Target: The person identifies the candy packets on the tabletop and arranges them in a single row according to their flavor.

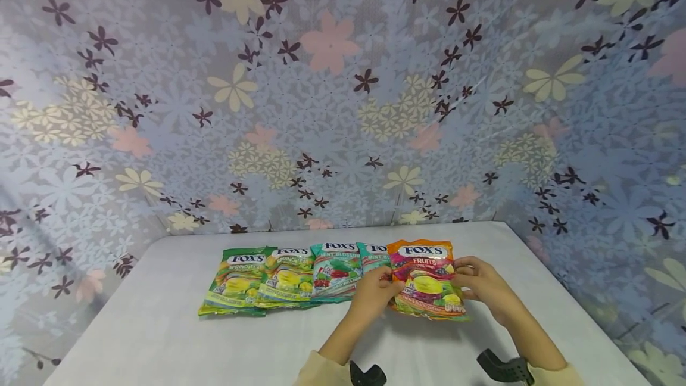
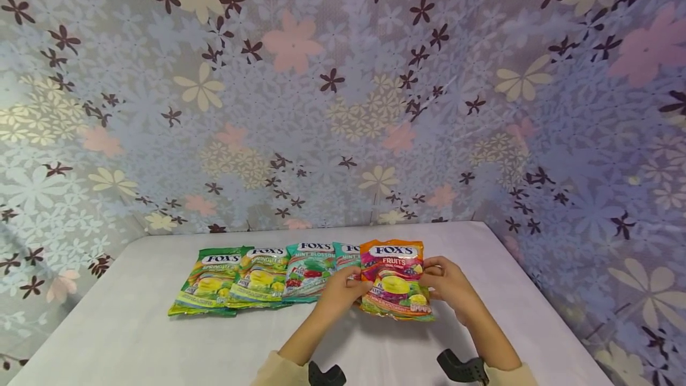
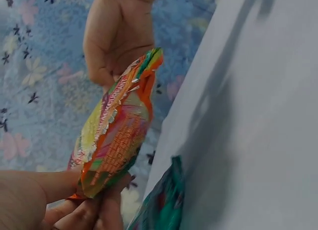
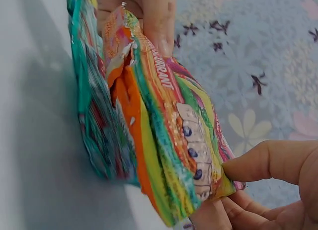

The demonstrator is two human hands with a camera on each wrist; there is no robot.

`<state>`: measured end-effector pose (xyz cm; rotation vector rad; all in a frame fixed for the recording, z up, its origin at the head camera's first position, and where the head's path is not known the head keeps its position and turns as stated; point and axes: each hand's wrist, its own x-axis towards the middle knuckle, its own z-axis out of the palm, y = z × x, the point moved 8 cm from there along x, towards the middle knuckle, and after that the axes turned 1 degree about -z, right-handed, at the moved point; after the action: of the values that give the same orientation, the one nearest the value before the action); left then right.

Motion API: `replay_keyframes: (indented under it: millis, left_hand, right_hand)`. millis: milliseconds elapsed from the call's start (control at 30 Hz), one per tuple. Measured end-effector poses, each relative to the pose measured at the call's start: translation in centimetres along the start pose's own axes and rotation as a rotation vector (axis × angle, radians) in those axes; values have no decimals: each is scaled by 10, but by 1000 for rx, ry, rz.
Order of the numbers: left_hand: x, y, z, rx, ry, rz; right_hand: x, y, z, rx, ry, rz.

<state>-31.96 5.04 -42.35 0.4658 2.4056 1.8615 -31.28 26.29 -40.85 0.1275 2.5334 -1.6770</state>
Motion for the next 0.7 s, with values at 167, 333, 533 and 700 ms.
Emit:
replay_keyframes:
  millis: [167,333,533,700]
  left_hand:
    - [-2,-8,-18,-7,-28,-69]
    - [-6,-13,-33,-122,-79,-129]
    - [-10,-17,-45,-131,-153,-157]
    - [-14,-13,-52,-124,-191,-146]
  right_hand:
    - [0,-11,19,47,-35,-51]
    - [0,-19,34,92,-69,-82]
    - [0,-24,45,124,-105,-83]
    - [-1,-27,50,145,-127,-84]
